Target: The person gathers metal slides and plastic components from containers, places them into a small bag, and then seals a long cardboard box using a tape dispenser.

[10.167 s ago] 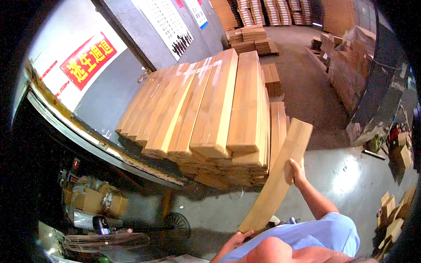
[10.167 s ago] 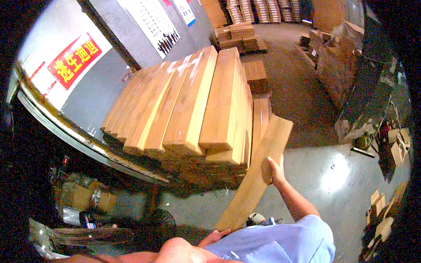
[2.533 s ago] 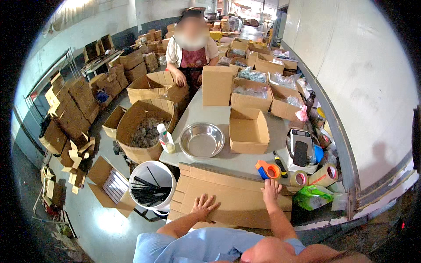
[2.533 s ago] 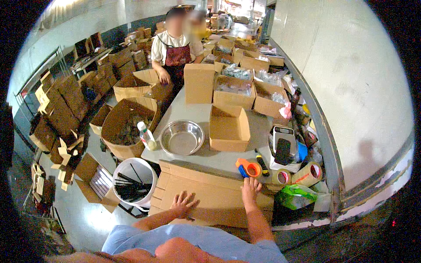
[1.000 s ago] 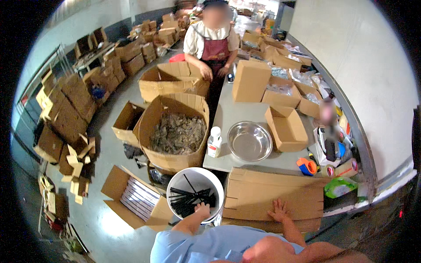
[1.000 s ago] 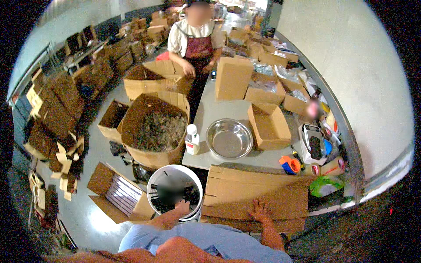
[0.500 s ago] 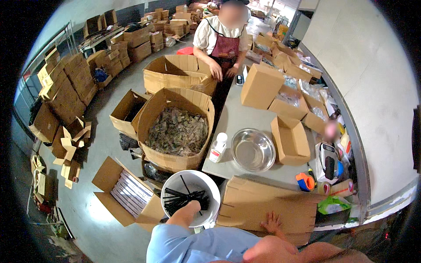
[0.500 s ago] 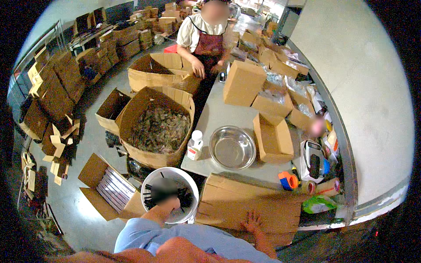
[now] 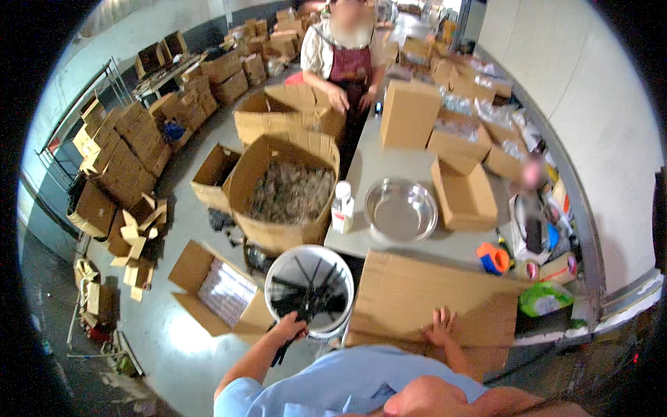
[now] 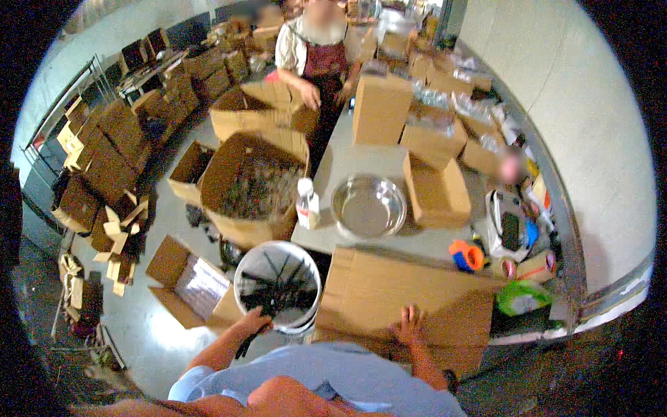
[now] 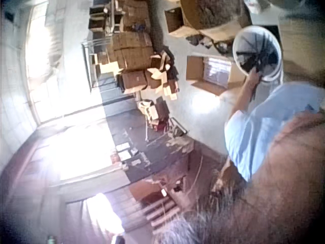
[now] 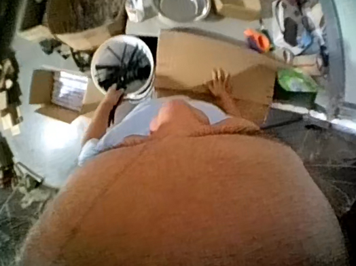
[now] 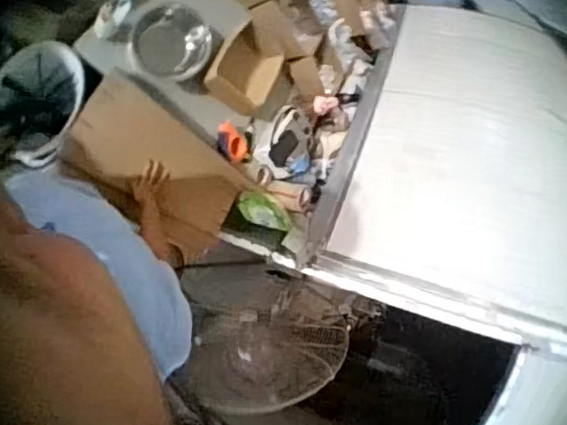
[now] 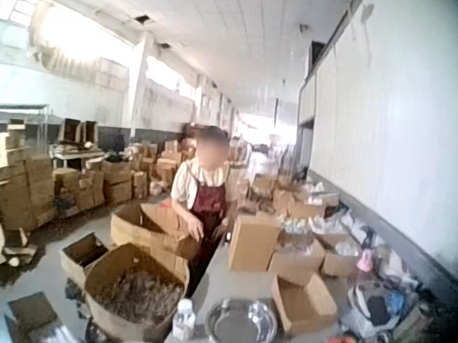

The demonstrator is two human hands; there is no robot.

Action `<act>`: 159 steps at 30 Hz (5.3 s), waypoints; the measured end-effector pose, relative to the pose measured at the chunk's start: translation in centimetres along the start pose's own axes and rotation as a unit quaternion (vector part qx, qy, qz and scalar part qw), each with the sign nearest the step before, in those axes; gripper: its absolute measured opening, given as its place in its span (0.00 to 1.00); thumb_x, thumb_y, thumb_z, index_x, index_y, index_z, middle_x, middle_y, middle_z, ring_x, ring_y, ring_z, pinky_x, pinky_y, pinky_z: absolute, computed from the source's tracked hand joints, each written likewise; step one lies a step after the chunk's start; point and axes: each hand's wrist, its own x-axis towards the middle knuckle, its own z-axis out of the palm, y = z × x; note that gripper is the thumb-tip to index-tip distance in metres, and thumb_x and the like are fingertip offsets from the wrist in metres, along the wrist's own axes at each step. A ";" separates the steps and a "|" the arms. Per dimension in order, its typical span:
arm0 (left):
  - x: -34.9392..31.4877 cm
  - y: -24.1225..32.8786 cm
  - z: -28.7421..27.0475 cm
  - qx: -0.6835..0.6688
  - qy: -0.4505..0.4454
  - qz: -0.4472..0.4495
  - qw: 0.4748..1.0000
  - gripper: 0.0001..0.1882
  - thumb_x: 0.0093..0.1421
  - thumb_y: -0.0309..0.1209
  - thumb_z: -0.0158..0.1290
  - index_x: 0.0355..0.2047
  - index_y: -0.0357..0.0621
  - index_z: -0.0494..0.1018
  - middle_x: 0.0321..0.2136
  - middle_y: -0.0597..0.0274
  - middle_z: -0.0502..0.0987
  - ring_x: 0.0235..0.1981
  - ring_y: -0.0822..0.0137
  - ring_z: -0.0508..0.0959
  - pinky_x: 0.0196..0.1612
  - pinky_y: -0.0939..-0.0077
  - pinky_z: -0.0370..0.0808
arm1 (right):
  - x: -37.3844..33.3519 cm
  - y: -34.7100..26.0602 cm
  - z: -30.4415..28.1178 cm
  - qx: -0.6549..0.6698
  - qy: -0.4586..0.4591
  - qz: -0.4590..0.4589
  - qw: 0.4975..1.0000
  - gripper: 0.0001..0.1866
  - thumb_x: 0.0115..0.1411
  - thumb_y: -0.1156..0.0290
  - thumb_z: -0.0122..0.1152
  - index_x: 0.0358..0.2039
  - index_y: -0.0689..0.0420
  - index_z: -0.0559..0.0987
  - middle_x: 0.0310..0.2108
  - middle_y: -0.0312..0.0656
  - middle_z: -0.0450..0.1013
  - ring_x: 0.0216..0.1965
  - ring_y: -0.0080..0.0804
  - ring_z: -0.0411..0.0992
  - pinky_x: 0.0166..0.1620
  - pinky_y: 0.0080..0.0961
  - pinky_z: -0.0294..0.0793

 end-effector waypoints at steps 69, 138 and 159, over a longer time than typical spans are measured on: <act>16.1 5.7 19.7 0.466 0.240 0.419 0.742 0.38 0.55 0.46 0.50 0.56 0.28 0.53 0.57 0.35 0.52 0.61 0.39 0.48 0.63 0.51 0.44 | 3.2 3.2 -11.1 0.166 -0.029 0.351 0.921 0.62 0.35 0.45 0.71 0.64 0.45 0.42 0.65 0.51 0.29 0.65 0.56 0.34 0.60 0.58 0.39; 0.8 -11.9 0.5 0.159 0.617 0.021 0.770 0.27 0.51 0.30 0.51 0.52 0.39 0.61 0.54 0.43 0.60 0.55 0.47 0.61 0.57 0.58 0.60 | 4.5 -15.3 -7.1 0.177 -0.037 -0.118 0.976 0.37 0.48 0.68 0.61 0.57 0.62 0.57 0.63 0.62 0.36 0.64 0.59 0.35 0.62 0.50 0.40; 15.7 -22.5 -20.2 0.139 0.407 -0.191 0.882 0.14 0.54 0.30 0.46 0.42 0.42 0.67 0.43 0.36 0.68 0.39 0.43 0.72 0.44 0.57 0.69 | 7.3 -20.7 -4.2 -0.009 -0.337 0.186 0.923 0.52 0.47 0.34 0.51 0.64 0.45 0.40 0.64 0.55 0.22 0.63 0.63 0.23 0.59 0.63 0.33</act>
